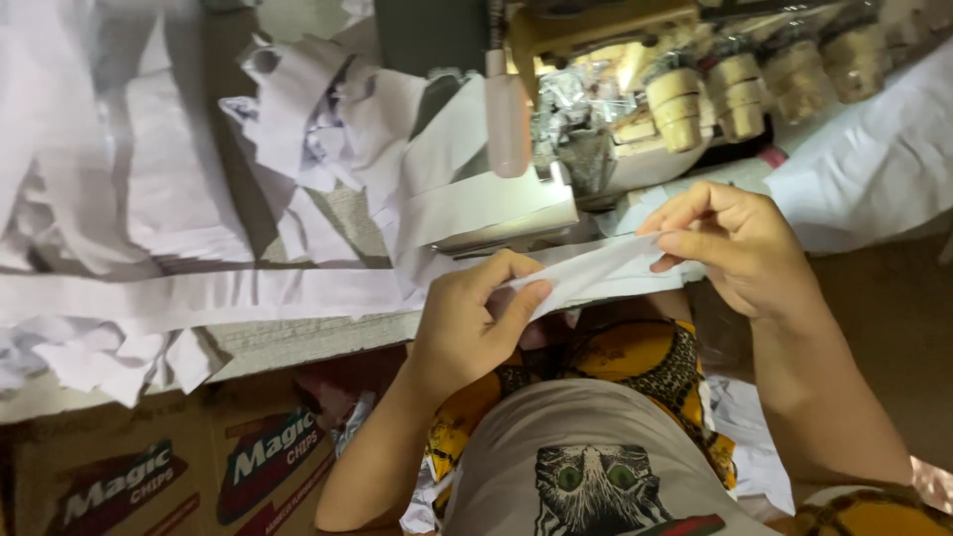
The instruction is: Folding and stacking small white fabric strips at a sewing workstation
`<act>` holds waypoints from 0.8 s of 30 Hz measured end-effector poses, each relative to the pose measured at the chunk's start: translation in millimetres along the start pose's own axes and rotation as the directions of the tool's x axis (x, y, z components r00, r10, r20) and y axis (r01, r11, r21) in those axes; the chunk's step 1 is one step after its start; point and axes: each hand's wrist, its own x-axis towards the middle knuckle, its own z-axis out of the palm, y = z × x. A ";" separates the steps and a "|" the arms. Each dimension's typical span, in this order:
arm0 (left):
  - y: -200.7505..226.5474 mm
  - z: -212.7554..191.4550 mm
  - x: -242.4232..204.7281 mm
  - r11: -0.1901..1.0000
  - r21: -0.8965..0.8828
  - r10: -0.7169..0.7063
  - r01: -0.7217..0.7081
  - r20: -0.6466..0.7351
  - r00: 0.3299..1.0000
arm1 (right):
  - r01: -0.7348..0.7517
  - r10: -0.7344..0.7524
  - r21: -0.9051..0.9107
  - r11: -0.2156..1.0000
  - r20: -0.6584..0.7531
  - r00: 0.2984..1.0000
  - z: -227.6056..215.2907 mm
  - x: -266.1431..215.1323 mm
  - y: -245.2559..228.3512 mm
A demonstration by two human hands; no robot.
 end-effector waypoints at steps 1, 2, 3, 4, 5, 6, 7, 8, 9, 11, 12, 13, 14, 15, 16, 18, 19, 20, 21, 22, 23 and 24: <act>-1.3 -5.1 -0.9 1.000 0.005 -0.001 0.001 -0.011 1.000 | 0.003 -0.003 0.002 1.000 0.012 1.000 5.8 4.9 1.8; -2.2 -10.3 -2.1 0.993 0.057 0.105 -0.102 -0.057 0.993 | 0.006 -0.006 0.005 1.000 -0.031 1.000 11.8 9.5 3.3; -2.7 -16.2 -3.2 0.972 0.115 0.215 -0.203 -0.098 0.972 | 0.013 -0.012 0.009 1.000 -0.071 0.997 18.2 15.0 4.2; -0.9 -24.1 -3.3 0.971 0.125 0.216 -0.203 -0.109 0.970 | 0.019 -0.018 0.011 1.000 -0.058 0.998 29.6 21.5 3.1; 1.3 -32.1 -2.2 0.953 0.134 0.286 -0.270 -0.116 0.951 | 0.054 -0.059 -0.048 0.997 -0.111 0.992 40.5 28.6 0.9; 3.9 -39.9 -1.2 0.931 0.145 0.354 -0.336 -0.121 0.927 | 0.085 -0.102 -0.107 0.991 -0.163 0.981 51.2 35.3 -1.5; -1.4 -47.6 1.8 0.928 0.152 0.360 -0.341 -0.128 0.924 | 0.095 -0.111 -0.108 0.990 -0.155 0.982 60.5 40.6 -5.8; -6.7 -55.3 5.0 0.896 0.355 0.348 -0.267 -0.188 0.918 | 0.185 -0.211 -0.175 0.967 -0.144 0.967 69.6 45.7 -10.0; -11.9 -62.9 8.4 0.827 0.536 0.347 -0.170 -0.248 0.905 | 0.273 -0.309 -0.240 0.932 -0.129 0.942 78.5 50.2 -14.2; -21.7 -60.0 23.0 0.719 0.678 0.414 -0.152 -0.242 0.877 | 0.278 -0.318 -0.259 0.925 -0.125 0.940 85.0 53.0 -15.7; -26.7 -59.0 31.4 0.595 0.794 0.470 -0.121 -0.222 0.854 | 0.274 -0.318 -0.279 0.920 -0.127 0.940 88.0 55.4 -16.5; -20.3 -51.0 35.3 0.594 0.795 0.474 -0.122 -0.224 0.852 | 0.278 -0.322 -0.280 0.919 -0.125 0.938 87.2 58.1 -10.5; -14.5 -42.7 39.5 0.656 0.725 0.466 -0.209 -0.172 0.868 | 0.277 -0.310 -0.212 0.937 -0.143 0.940 86.0 61.2 -3.9; -9.2 -33.3 43.0 0.713 0.639 0.462 -0.290 -0.116 0.880 | 0.271 -0.292 -0.143 0.952 -0.162 0.942 84.3 62.8 3.6; -14.6 -28.4 49.1 0.713 0.638 0.463 -0.291 -0.117 0.879 | 0.272 -0.294 -0.144 0.951 -0.162 0.942 84.6 63.1 5.9; -24.6 -17.8 62.4 0.688 0.647 0.533 -0.327 -0.145 0.833 | 0.301 -0.307 -0.060 0.952 -0.188 0.933 84.1 63.6 9.9; -31.1 -17.3 66.7 0.687 0.646 0.536 -0.331 -0.144 0.832 | 0.303 -0.310 -0.062 0.951 -0.191 0.932 84.0 63.7 8.2; -37.5 -16.7 71.2 0.721 0.603 0.532 -0.342 -0.164 0.831 | 0.306 -0.318 -0.090 0.948 -0.191 0.929 83.8 63.7 6.5; -43.7 -16.3 75.8 0.751 0.558 0.526 -0.353 -0.184 0.830 | 0.308 -0.326 -0.117 0.944 -0.190 0.926 83.7 63.9 4.8; -35.1 -17.7 74.9 0.750 0.558 0.529 -0.356 -0.182 0.829 | 0.310 -0.328 -0.118 0.943 -0.192 0.925 86.8 61.5 -3.5; -26.8 -19.5 73.2 0.809 0.511 0.426 -0.292 -0.166 0.889 | 0.322 -0.361 -0.208 0.924 -0.190 0.913 90.6 59.3 -11.5; -18.6 -21.5 71.3 0.858 0.464 0.318 -0.220 -0.144 0.937 | 0.330 -0.393 -0.296 0.896 -0.185 0.901 94.5 57.1 -19.4</act>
